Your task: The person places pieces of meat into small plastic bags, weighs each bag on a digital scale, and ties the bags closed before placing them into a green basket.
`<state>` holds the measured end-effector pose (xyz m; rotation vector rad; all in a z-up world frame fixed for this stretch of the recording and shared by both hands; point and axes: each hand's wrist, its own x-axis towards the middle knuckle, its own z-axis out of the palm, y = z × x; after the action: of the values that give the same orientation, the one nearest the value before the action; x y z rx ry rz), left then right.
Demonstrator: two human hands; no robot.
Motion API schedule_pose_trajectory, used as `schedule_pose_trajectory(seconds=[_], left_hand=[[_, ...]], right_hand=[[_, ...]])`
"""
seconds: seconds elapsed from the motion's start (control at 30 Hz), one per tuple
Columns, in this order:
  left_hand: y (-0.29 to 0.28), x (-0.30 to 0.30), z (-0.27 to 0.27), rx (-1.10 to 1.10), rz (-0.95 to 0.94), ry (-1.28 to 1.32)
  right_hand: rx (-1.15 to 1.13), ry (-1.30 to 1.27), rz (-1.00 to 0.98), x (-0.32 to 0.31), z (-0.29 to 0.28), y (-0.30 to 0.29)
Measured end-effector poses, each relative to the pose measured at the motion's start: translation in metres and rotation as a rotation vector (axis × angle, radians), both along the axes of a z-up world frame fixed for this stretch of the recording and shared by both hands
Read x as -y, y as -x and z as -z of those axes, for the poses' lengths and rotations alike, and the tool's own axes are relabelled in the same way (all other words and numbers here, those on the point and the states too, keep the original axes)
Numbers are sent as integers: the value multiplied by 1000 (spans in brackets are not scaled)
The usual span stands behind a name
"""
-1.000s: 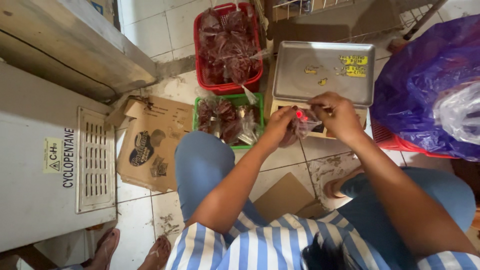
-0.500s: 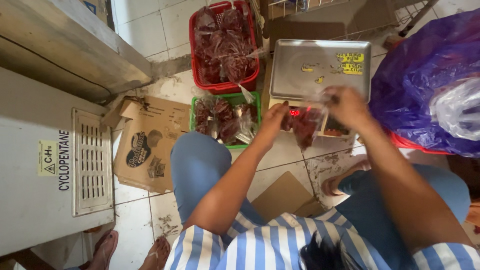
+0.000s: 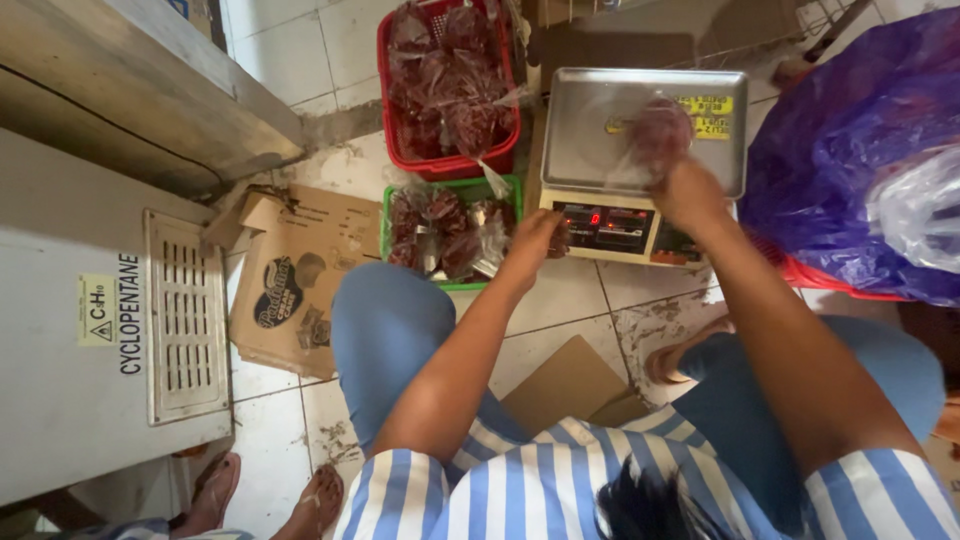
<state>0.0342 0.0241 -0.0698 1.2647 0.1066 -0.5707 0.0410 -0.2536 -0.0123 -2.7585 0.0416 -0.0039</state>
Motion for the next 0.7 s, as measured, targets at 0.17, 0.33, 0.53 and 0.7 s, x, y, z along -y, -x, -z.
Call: schedule_pose_trajectory(seconds=[0.17,0.33,0.53,0.7], left_hand=[[-4,-7,18,-34,-47,-135],[-4,-15,31,4,-14,-219],[-1,-23,56,-1,104,-339],[-1,-20,80,138,127,-321]], right_hand=[[-312,71,-115,4,22,21],[-498,210,-31,8,-2,37],[-565,216,-46,17,18,37],[-618,-158,181,22,44,33]])
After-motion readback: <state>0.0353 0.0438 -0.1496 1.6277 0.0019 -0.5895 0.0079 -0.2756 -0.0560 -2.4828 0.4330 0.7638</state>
